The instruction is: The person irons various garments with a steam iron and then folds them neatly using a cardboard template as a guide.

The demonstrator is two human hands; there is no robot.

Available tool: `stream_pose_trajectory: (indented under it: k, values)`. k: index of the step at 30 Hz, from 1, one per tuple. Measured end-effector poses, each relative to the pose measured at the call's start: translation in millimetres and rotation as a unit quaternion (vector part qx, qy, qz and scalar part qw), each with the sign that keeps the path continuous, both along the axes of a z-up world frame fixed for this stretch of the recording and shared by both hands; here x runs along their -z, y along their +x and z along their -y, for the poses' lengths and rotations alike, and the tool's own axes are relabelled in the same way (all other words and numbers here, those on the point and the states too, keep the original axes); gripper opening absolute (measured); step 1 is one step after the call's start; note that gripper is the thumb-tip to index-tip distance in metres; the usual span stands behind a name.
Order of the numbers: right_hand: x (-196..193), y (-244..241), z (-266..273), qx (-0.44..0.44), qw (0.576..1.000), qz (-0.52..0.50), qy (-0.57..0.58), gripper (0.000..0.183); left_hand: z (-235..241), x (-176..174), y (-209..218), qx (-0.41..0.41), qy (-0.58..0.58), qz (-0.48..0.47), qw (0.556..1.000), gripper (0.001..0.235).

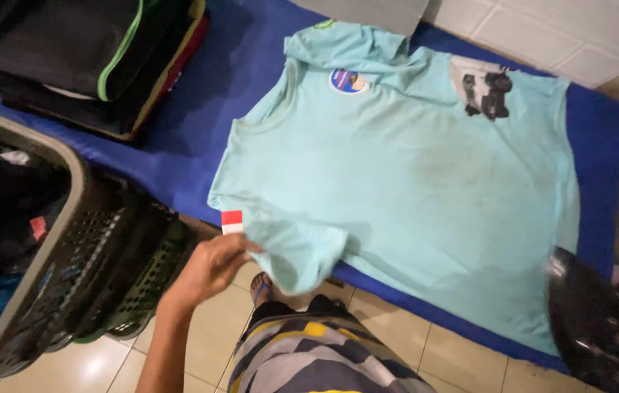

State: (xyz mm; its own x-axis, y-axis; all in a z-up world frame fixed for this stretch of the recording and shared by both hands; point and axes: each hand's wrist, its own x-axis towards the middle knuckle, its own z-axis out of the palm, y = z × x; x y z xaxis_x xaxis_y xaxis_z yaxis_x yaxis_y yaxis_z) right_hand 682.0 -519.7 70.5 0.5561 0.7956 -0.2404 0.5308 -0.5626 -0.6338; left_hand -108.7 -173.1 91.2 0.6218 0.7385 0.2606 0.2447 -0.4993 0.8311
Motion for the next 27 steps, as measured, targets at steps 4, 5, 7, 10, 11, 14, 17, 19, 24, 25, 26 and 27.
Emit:
stream_pose_trajectory:
  k: [4,5,7,10,11,14,17,19,24,25,26,27]
  values:
    - [-106,-234,-144,-0.027,0.981,0.109,-0.155,0.049,20,30,-40,-0.014,0.025,-0.061,0.998,0.016]
    - [-112,-270,-177,-0.027,0.981,0.109,-0.157,0.049,21,36,-48,-0.013,0.024,-0.061,0.998,0.016]
    - [-122,-340,-243,-0.162,0.962,0.102,-0.196,0.032,26,47,-61,-0.022,0.012,-0.06,0.998,0.015]
    - [-111,-418,-328,-0.341,0.915,0.129,-0.173,0.053,31,62,-72,-0.008,-0.015,-0.044,0.999,0.017]
    - [-115,-452,-351,-0.342,0.915,0.128,-0.173,0.053,32,63,-74,-0.009,-0.016,-0.046,0.999,0.017]
    - [-126,-541,-416,-0.381,0.9,0.15,-0.146,0.059,35,77,-70,0.02,-0.075,0.009,0.997,0.019]
    - [-124,-607,-472,-0.412,0.88,0.206,-0.114,0.063,38,92,-66,0.023,-0.016,-0.004,1.0,0.018]
    - [-117,-633,-500,-0.404,0.892,0.191,-0.065,0.069,39,89,-65,0.023,-0.077,0.025,0.996,0.015]
    - [-97,-647,-531,-0.404,0.892,0.202,-0.022,0.071,38,102,-76,0.023,-0.091,0.022,0.995,0.018]
    - [-98,-647,-533,-0.415,0.887,0.201,-0.032,0.071,36,103,-78,0.021,-0.088,0.029,0.995,0.019]
    - [-107,-645,-524,-0.414,0.887,0.203,-0.03,0.071,36,104,-80,0.022,-0.086,0.031,0.996,0.019]
    - [-116,-642,-516,-0.424,0.884,0.183,-0.064,0.066,36,105,-82,0.025,-0.089,0.028,0.995,0.021]
